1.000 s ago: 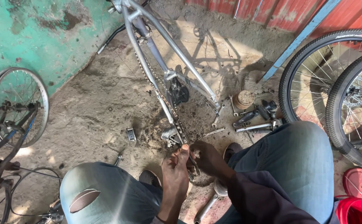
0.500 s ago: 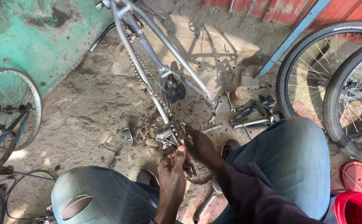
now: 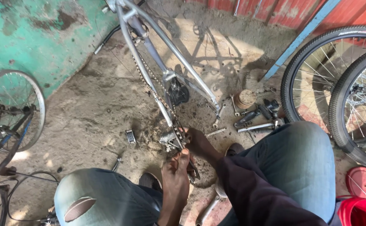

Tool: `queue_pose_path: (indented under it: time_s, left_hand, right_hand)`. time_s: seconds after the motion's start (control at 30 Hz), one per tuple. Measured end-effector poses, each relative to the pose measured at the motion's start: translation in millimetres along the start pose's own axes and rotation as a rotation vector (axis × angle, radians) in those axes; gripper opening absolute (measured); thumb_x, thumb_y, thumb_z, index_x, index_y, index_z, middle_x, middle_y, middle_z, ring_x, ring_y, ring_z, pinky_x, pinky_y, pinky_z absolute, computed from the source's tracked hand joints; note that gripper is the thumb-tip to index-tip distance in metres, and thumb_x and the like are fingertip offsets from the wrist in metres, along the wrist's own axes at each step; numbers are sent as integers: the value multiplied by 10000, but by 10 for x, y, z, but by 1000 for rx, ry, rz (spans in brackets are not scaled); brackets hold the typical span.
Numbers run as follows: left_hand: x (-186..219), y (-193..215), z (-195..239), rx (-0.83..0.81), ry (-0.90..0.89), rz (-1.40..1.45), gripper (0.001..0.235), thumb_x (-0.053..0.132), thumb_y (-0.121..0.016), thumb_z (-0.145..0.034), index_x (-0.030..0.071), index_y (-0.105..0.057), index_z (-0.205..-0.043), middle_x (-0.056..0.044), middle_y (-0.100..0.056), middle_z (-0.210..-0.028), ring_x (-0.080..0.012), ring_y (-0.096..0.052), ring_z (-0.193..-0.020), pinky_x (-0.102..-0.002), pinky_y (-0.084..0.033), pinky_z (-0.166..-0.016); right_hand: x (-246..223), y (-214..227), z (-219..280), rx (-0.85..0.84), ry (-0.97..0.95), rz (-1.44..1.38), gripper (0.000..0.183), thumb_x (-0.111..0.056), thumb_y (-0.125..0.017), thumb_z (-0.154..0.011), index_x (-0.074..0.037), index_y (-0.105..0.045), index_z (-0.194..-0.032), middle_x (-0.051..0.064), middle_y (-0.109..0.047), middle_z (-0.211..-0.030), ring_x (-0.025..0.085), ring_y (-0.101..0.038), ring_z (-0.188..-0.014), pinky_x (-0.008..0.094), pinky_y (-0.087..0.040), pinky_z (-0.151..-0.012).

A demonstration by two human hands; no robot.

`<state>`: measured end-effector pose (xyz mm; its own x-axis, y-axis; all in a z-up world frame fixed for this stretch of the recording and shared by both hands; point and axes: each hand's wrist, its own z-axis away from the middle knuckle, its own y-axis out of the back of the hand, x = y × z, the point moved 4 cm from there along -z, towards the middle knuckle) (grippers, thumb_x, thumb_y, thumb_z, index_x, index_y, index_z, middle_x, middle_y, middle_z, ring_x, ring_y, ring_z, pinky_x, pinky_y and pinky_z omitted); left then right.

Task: The person sits on the ground and uses a wrench to loosen and remove a bolt from the bicycle's rear derailleur. They detach the derailleur from the frame, manipulate the chain, and handle the removed component with both hands.

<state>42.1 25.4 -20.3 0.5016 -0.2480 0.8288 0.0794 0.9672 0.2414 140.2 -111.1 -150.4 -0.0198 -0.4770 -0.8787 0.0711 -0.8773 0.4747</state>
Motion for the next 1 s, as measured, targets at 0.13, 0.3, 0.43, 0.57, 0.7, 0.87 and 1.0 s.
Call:
queue_pose_path:
  time_s: [0.13, 0.3, 0.43, 0.57, 0.7, 0.87, 1.0]
  left_hand:
    - [-57, -54, -52, -34, -26, 53, 425, 409, -494, -1032, 92, -661, -803, -44, -608, -749, -172, -550, -677, -396, -516, -656]
    - [-232, -160, -158, 74, -402, 240, 176, 198, -741, -943, 78, -668, -837, 14, -512, -602, -94, -369, -482, -286, -303, -431]
    - [-339, -256, -240, 16, -301, 260, 274, 83, -729, -949, 88, -643, -689, -12, -577, -564, -92, -334, -432, -275, -258, -377]
    - [-522, -276, -383, 22, -473, 621, 262, 98, -808, -859, 107, -576, -737, -16, -596, -662, -126, -487, -531, -285, -477, -538]
    - [-516, -205, -526, 89, -85, 416, 777, 220, -835, -755, 117, -371, -1370, -99, -588, -1029, -246, -632, -932, -444, -598, -850]
    - [-268, -122, -535, -74, -22, 350, 1250, 277, -855, -645, 125, -121, -1645, -179, -678, -1324, -291, -717, -1117, -419, -623, -980]
    - [-294, -89, -513, -60, 44, 201, 1230, 384, -840, -663, 166, -120, -1637, -156, -554, -1508, -295, -575, -1378, -511, -487, -1157]
  right_hand:
    - [-153, 118, 64, 11, 33, 165, 50, -54, -647, -729, -28, -605, -739, 111, -667, -887, 269, -620, -782, 351, -512, -692]
    - [-401, 239, 261, 110, 289, 296, 208, -178, -776, -758, -21, -674, -849, 125, -620, -942, 271, -608, -755, 379, -504, -629]
    - [-516, 291, 316, 30, 197, 42, 282, -354, -553, -919, -86, -581, -1003, 48, -625, -720, 184, -527, -564, 358, -387, -536]
    - [-598, 296, 360, 25, 193, 5, 451, -513, -347, -1007, -118, -559, -959, 38, -616, -769, 166, -549, -605, 337, -449, -540]
    - [-632, 329, 379, 61, 118, -36, 657, -445, -398, -978, -97, -329, -1531, 108, -665, -958, 105, -489, -430, 271, -391, -353]
    - [-781, 421, 464, 10, 349, -362, 754, -575, -472, -992, -97, -434, -1575, 10, -655, -757, 71, -424, -514, 260, -271, -458]
    - [-833, 437, 526, 14, 352, -284, 897, -716, -287, -981, -17, -506, -1499, 59, -686, -725, 82, -455, -460, 267, -306, -415]
